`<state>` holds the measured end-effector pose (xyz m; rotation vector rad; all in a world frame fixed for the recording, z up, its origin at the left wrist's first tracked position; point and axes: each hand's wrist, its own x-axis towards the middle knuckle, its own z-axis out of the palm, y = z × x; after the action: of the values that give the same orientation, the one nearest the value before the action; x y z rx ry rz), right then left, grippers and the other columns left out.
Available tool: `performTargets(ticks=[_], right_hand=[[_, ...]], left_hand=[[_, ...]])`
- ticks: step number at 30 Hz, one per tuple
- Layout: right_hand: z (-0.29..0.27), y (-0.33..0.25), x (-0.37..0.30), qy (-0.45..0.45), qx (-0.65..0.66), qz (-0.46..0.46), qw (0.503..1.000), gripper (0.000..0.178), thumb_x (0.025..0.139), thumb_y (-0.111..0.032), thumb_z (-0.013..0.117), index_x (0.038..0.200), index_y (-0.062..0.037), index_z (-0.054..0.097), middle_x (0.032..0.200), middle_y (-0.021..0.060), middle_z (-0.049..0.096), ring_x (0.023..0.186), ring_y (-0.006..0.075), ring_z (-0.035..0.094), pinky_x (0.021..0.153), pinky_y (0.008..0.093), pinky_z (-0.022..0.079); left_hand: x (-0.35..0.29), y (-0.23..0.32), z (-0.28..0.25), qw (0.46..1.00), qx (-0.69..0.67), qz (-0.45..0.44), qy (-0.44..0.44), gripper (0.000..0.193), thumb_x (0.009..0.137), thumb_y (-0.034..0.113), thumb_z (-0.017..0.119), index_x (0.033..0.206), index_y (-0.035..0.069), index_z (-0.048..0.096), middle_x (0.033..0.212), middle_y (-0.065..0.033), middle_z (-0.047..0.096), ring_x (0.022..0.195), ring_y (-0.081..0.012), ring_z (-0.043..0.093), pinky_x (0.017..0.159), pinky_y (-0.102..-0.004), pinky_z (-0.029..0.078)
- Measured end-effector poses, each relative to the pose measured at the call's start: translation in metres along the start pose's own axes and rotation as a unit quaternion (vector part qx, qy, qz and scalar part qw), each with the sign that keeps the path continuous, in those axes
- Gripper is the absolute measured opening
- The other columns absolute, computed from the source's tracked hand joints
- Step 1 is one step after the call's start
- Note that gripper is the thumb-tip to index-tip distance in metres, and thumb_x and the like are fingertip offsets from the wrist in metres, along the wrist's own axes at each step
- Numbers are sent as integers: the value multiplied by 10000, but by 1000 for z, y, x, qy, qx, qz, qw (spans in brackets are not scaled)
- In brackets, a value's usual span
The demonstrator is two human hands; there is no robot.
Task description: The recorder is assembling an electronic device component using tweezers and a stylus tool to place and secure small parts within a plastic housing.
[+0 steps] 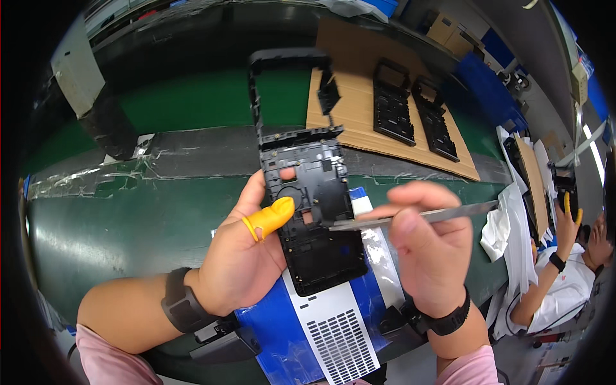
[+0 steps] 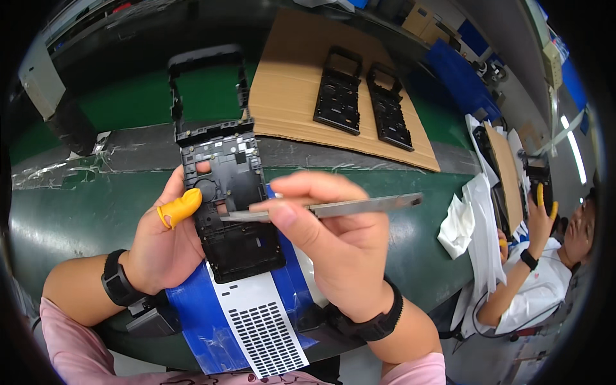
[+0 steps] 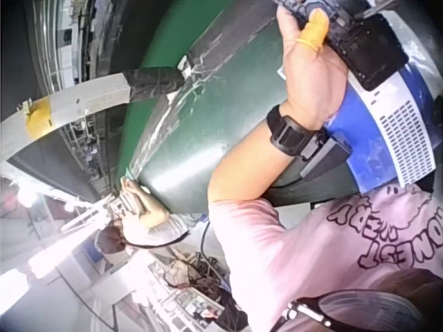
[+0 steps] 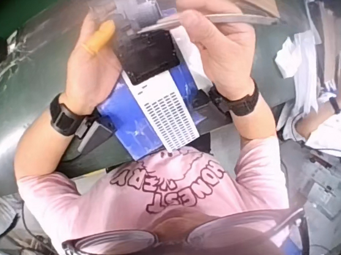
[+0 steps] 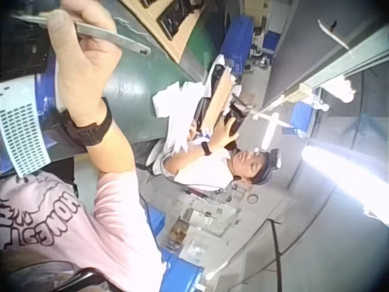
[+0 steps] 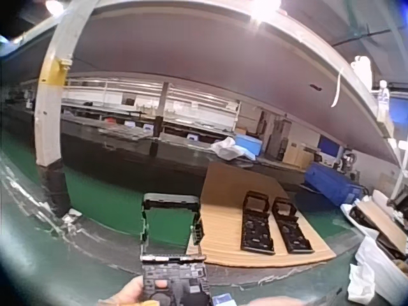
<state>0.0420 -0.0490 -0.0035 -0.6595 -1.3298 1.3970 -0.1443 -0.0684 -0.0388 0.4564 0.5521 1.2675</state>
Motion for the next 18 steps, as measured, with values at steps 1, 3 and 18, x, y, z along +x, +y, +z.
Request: performTargets(ticks=[1,3,18], right_hand=[[-7,5,-1,-15,-5,15,1000,233,799,18,570,1024,46,514,875,167,632,840,179,610,765,267,473],[-8,6,-3,-12,-5,14,1000,227,800,20,566,1019,49,513,871,170,629,836,195,614,772,276,477],[9,3,-19,20,8,30,999,171,806,15,550,969,48,514,834,148,597,775,224,626,714,334,516]], left_hand=[[1,0,1,999,-22,-14,-20,363,892,68,405,1240,132,328,1133,-83,481,980,-177,512,859,-353,436],[-1,-3,8,999,-44,7,-29,387,893,71,411,1262,133,311,1144,-86,479,986,-186,520,863,-349,435],[-25,-3,29,998,18,-27,-48,478,902,226,341,1335,118,169,1293,-156,356,1136,-310,447,916,-440,410]])
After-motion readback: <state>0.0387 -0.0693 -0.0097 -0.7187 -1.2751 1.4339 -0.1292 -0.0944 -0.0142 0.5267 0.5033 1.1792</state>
